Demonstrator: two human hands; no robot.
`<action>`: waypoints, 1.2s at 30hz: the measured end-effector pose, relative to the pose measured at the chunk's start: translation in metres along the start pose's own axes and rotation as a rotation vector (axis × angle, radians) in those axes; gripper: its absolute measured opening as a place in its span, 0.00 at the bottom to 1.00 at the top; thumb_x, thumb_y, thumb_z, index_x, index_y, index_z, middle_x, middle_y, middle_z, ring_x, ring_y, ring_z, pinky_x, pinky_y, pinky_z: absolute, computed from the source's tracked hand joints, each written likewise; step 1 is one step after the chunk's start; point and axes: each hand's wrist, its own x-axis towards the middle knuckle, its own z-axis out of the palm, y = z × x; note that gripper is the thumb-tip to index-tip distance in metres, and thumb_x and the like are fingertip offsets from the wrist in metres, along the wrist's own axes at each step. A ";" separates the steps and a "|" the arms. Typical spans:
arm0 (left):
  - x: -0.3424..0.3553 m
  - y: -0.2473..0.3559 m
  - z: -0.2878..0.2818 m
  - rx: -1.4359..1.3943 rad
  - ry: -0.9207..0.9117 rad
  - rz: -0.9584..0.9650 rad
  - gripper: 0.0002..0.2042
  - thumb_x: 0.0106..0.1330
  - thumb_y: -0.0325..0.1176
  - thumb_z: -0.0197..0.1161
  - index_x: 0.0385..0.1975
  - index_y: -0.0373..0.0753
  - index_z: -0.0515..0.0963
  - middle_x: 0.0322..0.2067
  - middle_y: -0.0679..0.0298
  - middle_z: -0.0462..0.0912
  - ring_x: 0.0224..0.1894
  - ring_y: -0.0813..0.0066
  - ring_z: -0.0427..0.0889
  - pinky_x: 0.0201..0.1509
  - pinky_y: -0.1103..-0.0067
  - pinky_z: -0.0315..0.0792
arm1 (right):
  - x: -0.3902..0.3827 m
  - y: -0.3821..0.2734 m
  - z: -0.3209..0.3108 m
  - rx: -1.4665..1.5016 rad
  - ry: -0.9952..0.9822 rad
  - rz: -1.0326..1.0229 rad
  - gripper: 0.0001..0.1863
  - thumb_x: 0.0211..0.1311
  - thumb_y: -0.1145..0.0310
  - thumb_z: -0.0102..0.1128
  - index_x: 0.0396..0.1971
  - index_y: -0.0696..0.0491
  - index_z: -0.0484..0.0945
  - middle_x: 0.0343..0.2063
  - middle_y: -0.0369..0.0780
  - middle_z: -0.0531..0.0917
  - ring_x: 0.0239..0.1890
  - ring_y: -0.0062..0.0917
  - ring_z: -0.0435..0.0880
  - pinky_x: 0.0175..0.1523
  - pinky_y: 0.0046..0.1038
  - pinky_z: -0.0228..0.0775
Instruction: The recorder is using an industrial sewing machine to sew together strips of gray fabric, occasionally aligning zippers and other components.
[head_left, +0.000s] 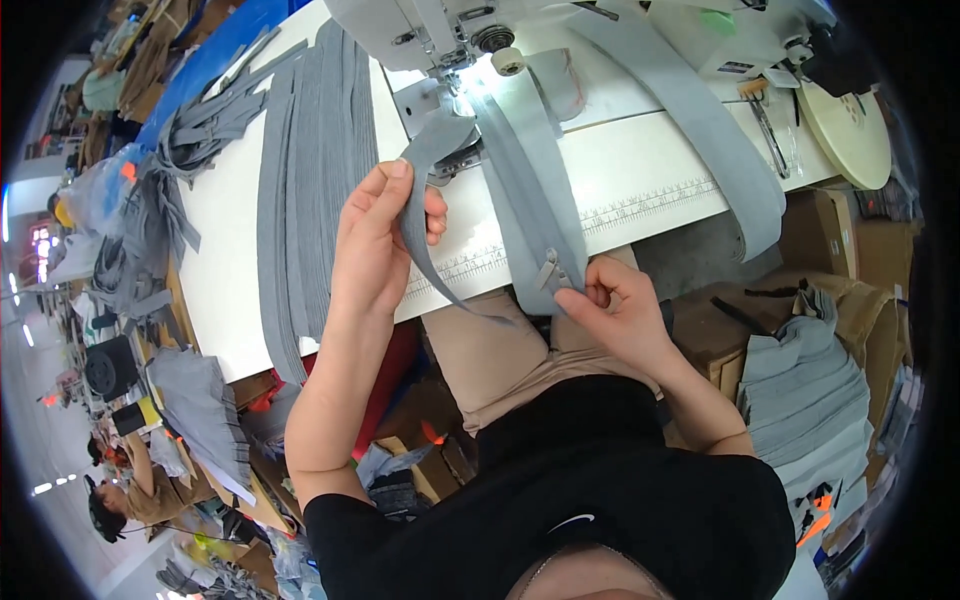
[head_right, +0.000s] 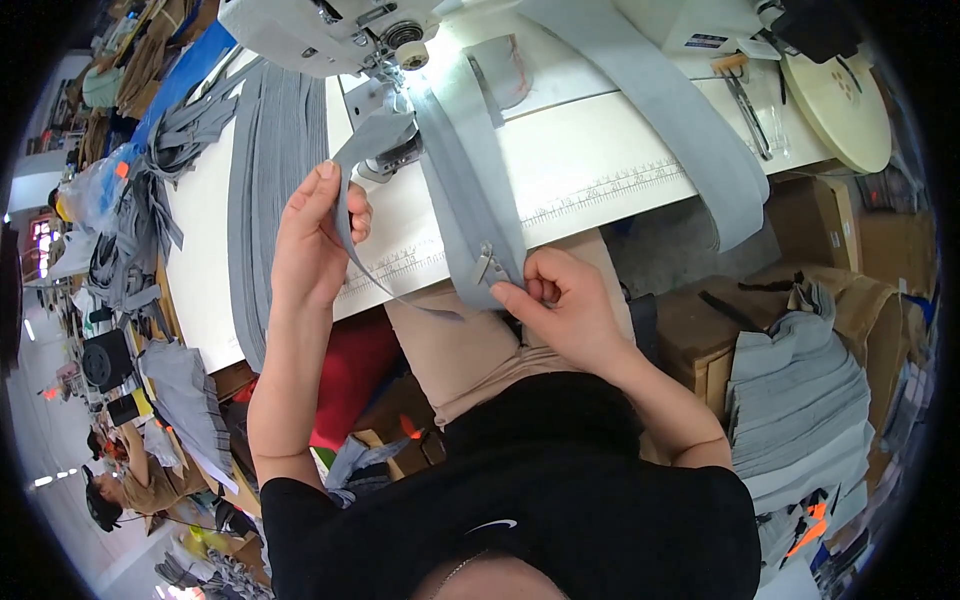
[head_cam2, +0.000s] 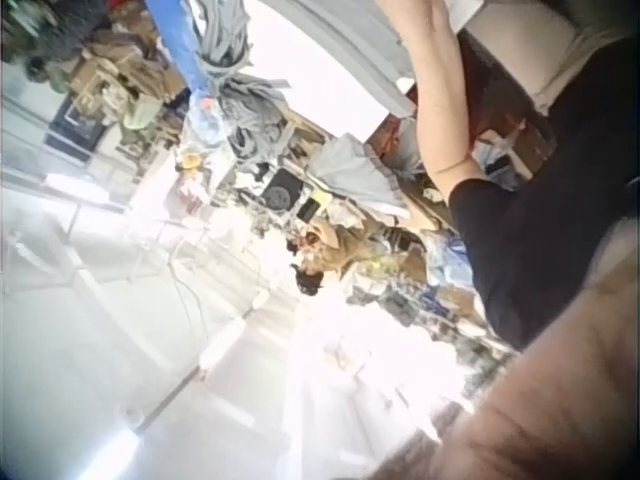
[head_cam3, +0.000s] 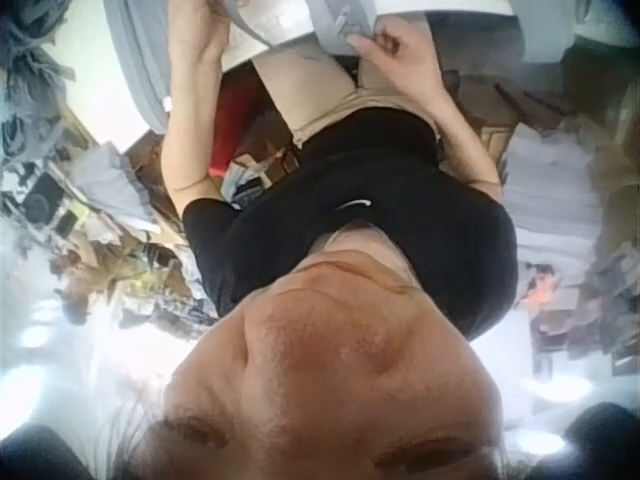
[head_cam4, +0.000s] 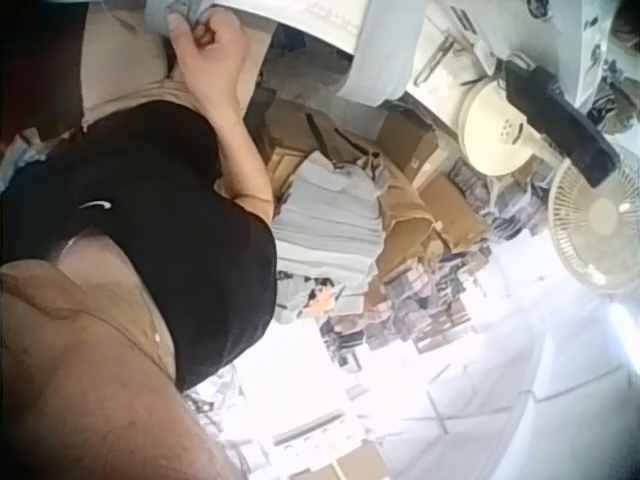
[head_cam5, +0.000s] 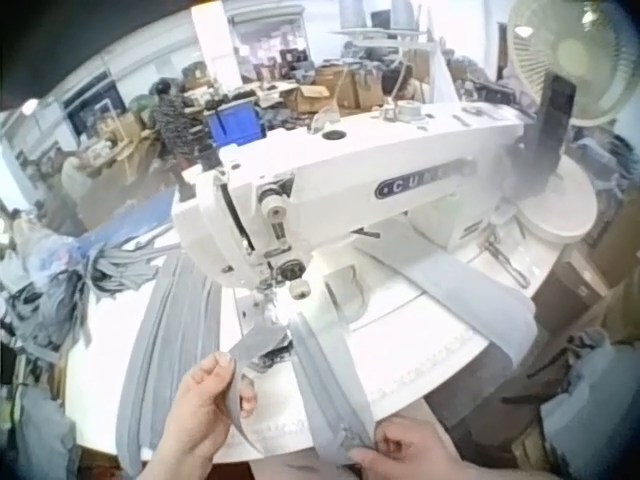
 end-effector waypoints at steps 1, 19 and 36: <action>0.000 0.000 0.002 0.000 0.003 0.006 0.12 0.81 0.42 0.56 0.39 0.39 0.76 0.28 0.59 0.87 0.27 0.75 0.83 0.34 0.80 0.77 | -0.001 -0.002 -0.004 0.167 -0.054 0.116 0.11 0.64 0.67 0.73 0.31 0.55 0.77 0.22 0.35 0.75 0.27 0.21 0.76 0.33 0.25 0.68; -0.067 -0.018 -0.015 0.082 -0.001 -0.077 0.08 0.75 0.29 0.63 0.49 0.37 0.74 0.28 0.59 0.86 0.30 0.74 0.86 0.33 0.80 0.78 | -0.014 0.021 0.038 -0.180 0.300 -0.214 0.13 0.58 0.68 0.75 0.32 0.57 0.77 0.32 0.43 0.78 0.36 0.40 0.76 0.42 0.37 0.67; -0.121 -0.111 -0.026 -0.414 -0.235 -0.286 0.15 0.77 0.34 0.55 0.56 0.32 0.77 0.46 0.41 0.86 0.52 0.41 0.86 0.38 0.62 0.90 | -0.036 0.001 0.052 0.189 0.054 0.030 0.16 0.67 0.67 0.70 0.24 0.60 0.75 0.19 0.43 0.70 0.24 0.33 0.69 0.31 0.35 0.60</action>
